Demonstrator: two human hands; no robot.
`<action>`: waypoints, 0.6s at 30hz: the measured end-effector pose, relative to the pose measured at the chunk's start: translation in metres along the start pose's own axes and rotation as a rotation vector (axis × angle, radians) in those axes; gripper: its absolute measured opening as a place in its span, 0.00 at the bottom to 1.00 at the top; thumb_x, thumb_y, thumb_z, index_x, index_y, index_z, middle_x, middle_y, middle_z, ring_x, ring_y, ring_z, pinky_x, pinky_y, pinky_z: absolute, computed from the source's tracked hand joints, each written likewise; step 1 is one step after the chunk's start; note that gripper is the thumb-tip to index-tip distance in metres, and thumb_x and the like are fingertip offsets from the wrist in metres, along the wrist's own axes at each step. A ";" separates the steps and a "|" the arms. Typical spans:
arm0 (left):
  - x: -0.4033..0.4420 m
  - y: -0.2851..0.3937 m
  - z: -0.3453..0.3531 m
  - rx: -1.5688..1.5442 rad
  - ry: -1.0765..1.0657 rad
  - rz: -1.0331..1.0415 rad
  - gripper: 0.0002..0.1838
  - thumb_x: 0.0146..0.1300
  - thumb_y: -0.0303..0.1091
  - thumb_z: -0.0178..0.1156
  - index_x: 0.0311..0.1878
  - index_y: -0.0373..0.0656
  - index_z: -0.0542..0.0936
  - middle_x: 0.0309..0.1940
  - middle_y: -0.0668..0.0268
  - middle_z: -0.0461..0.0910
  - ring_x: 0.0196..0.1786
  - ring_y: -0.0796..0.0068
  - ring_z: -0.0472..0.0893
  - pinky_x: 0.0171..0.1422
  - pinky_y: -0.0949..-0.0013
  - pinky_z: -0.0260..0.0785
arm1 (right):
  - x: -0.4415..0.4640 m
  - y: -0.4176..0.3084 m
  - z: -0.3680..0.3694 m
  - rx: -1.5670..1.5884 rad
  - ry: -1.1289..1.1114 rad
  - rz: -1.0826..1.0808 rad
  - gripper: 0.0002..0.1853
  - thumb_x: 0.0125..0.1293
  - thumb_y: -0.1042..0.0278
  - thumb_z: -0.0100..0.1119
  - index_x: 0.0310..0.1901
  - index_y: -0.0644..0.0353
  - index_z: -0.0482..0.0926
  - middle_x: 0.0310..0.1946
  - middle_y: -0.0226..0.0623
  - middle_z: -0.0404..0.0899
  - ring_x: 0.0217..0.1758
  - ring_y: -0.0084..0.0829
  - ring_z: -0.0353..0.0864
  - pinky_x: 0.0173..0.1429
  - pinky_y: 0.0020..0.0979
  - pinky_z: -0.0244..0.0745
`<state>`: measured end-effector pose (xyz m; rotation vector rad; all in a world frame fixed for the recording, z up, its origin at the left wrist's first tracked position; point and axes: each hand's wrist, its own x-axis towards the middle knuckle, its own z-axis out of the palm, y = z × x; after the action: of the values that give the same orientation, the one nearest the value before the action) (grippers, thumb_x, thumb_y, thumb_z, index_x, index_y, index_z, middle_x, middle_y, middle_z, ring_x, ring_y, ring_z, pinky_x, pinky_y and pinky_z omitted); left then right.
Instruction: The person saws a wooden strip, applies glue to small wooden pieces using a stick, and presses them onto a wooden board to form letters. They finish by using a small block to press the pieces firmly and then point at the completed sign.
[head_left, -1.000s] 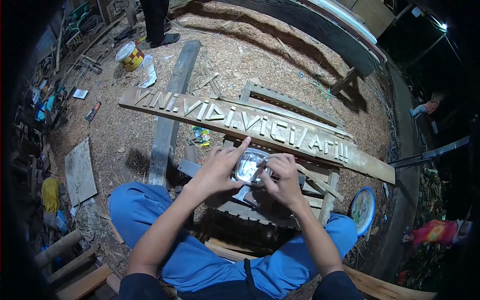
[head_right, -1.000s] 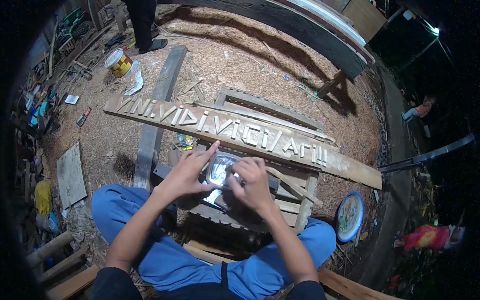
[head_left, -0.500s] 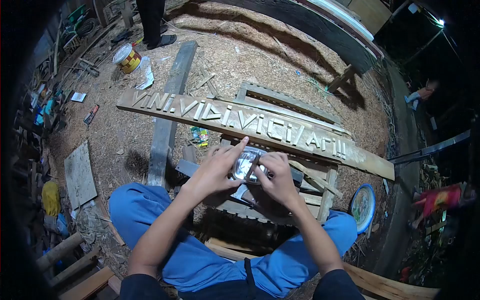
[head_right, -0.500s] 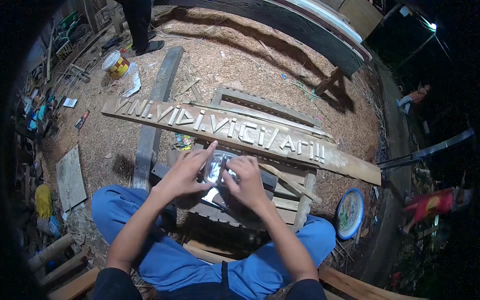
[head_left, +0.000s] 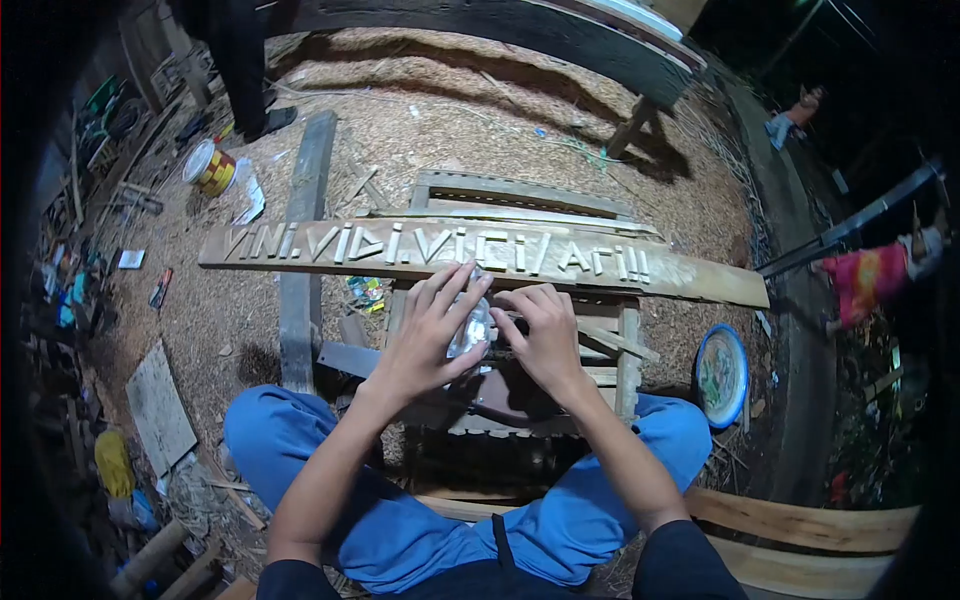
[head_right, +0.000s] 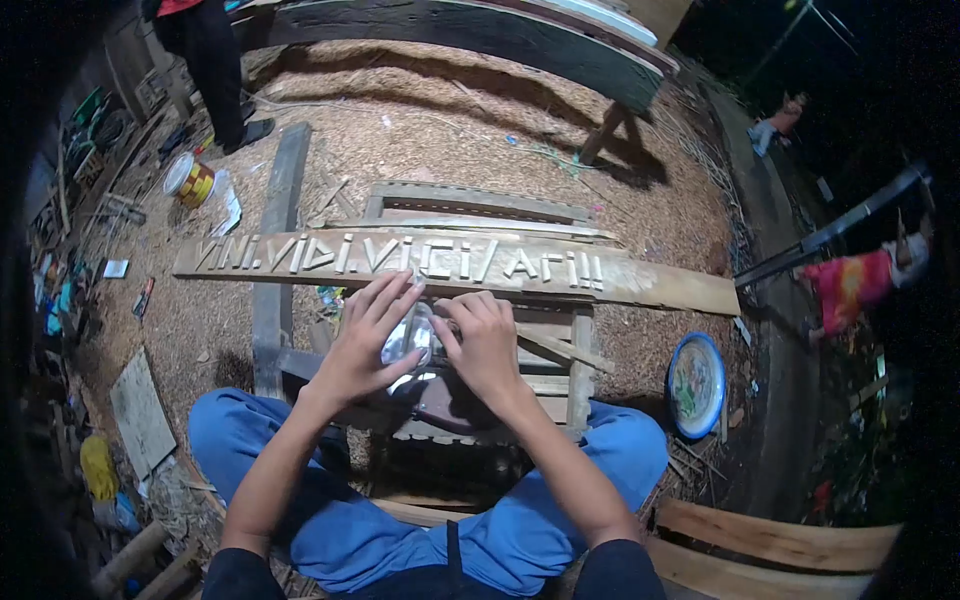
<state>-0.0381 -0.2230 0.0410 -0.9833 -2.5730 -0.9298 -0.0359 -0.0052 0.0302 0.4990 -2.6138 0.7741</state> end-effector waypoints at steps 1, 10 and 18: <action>0.003 0.004 0.003 0.024 -0.002 0.015 0.45 0.63 0.41 0.71 0.82 0.44 0.67 0.81 0.52 0.63 0.83 0.50 0.61 0.84 0.50 0.52 | -0.003 0.001 -0.004 -0.049 -0.028 0.002 0.14 0.67 0.61 0.71 0.51 0.56 0.88 0.43 0.34 0.85 0.53 0.37 0.81 0.59 0.42 0.71; 0.015 0.024 0.038 0.057 -0.068 0.075 0.42 0.62 0.39 0.73 0.80 0.47 0.70 0.81 0.58 0.66 0.83 0.54 0.62 0.84 0.49 0.49 | -0.031 0.017 -0.025 -0.217 -0.288 0.127 0.22 0.65 0.63 0.71 0.60 0.57 0.83 0.58 0.40 0.81 0.65 0.42 0.77 0.66 0.46 0.71; 0.018 0.023 0.051 0.073 -0.046 0.084 0.40 0.63 0.42 0.73 0.78 0.49 0.72 0.79 0.60 0.68 0.82 0.56 0.64 0.84 0.47 0.49 | -0.031 0.022 -0.029 -0.206 -0.299 0.076 0.19 0.63 0.63 0.73 0.54 0.59 0.86 0.52 0.41 0.82 0.62 0.42 0.79 0.65 0.47 0.70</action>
<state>-0.0361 -0.1679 0.0199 -1.0949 -2.5615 -0.7953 -0.0111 0.0355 0.0292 0.4904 -2.9625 0.4737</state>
